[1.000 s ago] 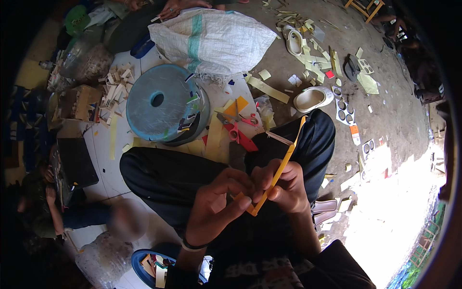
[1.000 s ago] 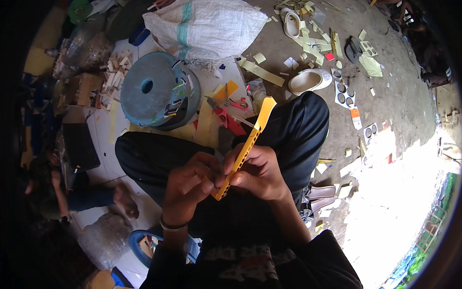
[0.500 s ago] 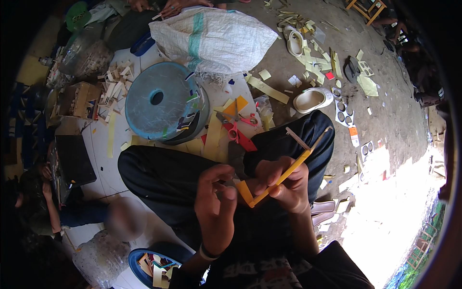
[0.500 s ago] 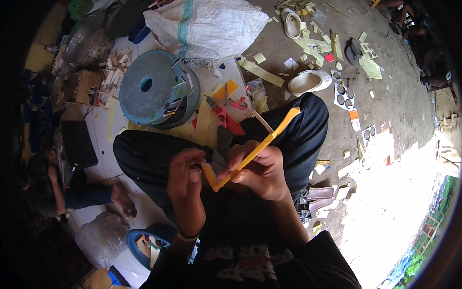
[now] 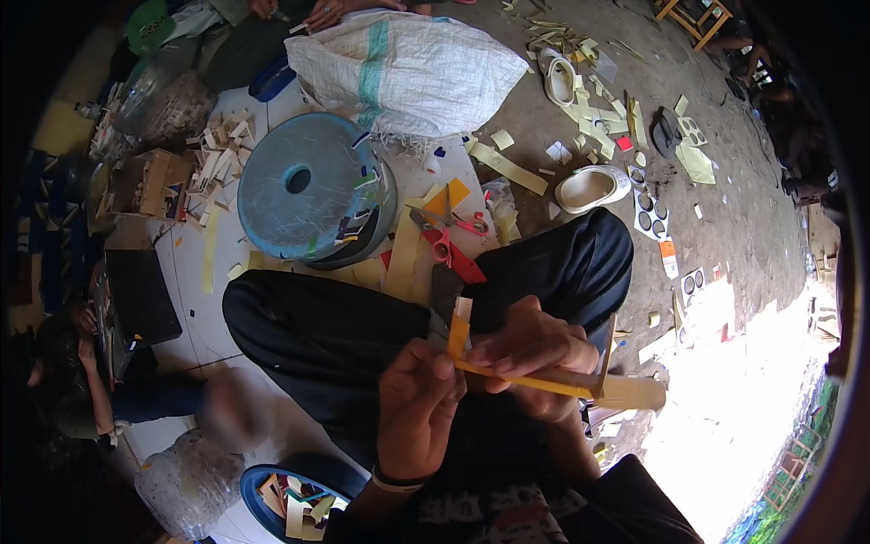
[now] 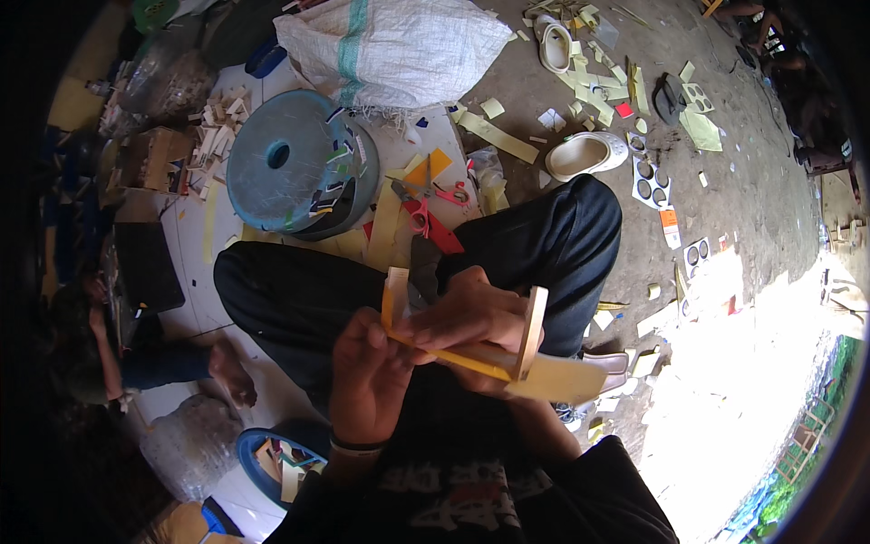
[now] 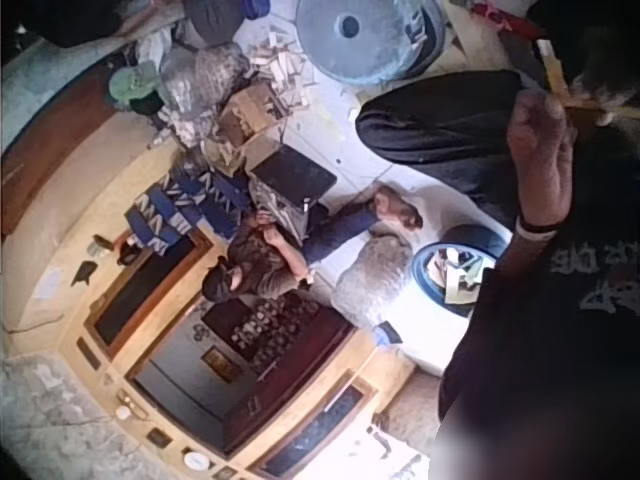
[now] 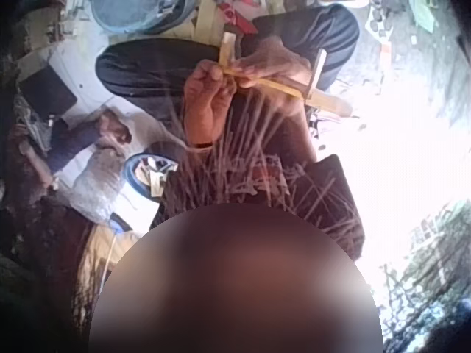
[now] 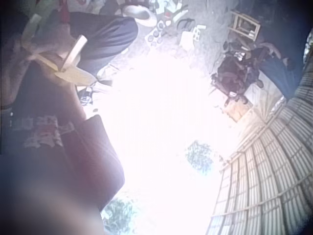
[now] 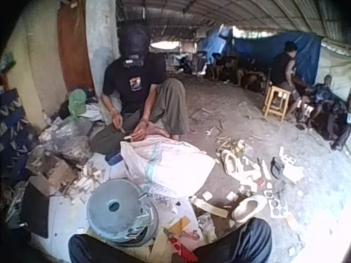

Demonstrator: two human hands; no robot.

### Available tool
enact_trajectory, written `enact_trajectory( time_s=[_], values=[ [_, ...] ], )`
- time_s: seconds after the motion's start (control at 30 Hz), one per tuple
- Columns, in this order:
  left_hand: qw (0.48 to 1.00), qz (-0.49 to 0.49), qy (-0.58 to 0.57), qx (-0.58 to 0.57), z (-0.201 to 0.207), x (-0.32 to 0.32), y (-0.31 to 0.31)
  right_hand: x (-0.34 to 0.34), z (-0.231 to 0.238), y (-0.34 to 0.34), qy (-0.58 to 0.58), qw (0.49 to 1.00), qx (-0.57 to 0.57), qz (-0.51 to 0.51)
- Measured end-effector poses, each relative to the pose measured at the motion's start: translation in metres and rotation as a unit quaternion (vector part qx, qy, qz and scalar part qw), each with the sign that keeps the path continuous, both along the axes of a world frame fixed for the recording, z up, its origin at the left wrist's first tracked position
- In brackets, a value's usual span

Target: The person sits on the floor and assembles a small paper craft by folding yellow and white paper pieces. They use a red utility knife to trim edges and a pair of pink scissors to cut the paper. The person repeatedly folds and adjusts the paper to form a small structure.

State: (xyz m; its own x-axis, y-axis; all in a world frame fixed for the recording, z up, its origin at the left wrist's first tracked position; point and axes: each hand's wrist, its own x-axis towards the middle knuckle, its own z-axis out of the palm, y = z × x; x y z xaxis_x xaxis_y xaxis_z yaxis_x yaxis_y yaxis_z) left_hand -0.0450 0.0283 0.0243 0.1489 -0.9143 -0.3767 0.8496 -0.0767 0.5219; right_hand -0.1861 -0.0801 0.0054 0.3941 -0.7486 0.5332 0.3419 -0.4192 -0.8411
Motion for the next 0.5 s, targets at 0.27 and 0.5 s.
enact_trajectory(
  time_s=[0.27, 0.5],
  values=[
    [0.993, -0.013, 0.11, 0.037, 0.01, -0.002, -0.004, 0.003, 0.0, 0.005, 0.023, 0.988, -0.143, -0.061],
    [0.974, -0.064, 0.215, 0.008, -0.006, 0.007, -0.002, 0.004, 0.004, 0.021, 0.12, 0.97, -0.175, -0.116]
  ],
)
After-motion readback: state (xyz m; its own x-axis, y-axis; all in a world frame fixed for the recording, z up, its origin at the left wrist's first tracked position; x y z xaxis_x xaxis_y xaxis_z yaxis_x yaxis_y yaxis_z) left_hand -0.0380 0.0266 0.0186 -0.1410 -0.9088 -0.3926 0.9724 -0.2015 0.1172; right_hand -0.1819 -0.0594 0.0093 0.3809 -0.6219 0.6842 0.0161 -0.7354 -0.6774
